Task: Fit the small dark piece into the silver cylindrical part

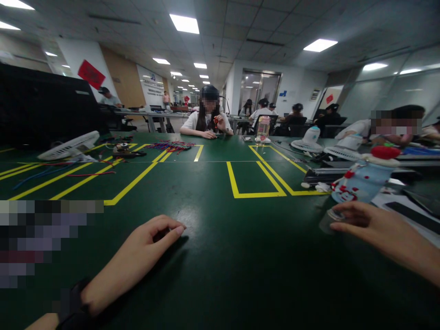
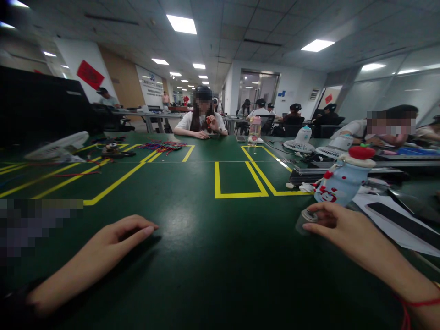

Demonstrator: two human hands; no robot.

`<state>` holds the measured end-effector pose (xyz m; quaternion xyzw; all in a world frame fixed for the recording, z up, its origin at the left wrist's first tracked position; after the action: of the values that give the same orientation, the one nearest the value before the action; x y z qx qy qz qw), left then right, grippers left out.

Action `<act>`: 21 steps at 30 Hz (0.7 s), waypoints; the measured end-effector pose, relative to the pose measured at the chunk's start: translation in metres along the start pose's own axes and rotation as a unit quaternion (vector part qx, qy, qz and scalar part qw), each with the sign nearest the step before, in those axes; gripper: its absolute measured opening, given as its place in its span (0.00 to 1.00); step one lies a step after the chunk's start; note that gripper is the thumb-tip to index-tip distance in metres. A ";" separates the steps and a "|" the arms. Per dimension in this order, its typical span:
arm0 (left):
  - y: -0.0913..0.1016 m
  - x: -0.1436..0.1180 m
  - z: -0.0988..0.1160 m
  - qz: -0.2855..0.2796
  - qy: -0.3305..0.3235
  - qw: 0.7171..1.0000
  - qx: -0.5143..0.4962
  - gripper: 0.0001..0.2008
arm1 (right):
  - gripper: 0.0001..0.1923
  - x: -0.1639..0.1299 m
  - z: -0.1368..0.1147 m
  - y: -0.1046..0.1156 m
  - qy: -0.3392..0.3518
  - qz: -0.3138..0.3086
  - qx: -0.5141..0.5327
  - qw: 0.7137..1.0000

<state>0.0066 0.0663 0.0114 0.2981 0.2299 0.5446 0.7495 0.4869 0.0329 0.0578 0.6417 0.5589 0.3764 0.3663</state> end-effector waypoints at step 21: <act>-0.036 -0.001 0.092 0.025 -0.178 0.983 0.026 0.11 | 0.30 -0.021 -0.175 -0.128 0.267 -0.138 0.242 0.923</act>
<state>0.0927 0.0394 0.0521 0.4149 0.0998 0.4951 0.7568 0.2729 0.0342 0.0209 0.5030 0.7931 0.3327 0.0855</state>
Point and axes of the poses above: each hand's wrist, its own x-axis towards the middle knuckle, its own y-axis out of the back of the hand, z = x × y, the point moved 4 cm from there along x, towards the middle knuckle, and after that the axes turned 5 degrees about -z, right-handed, at the moved point
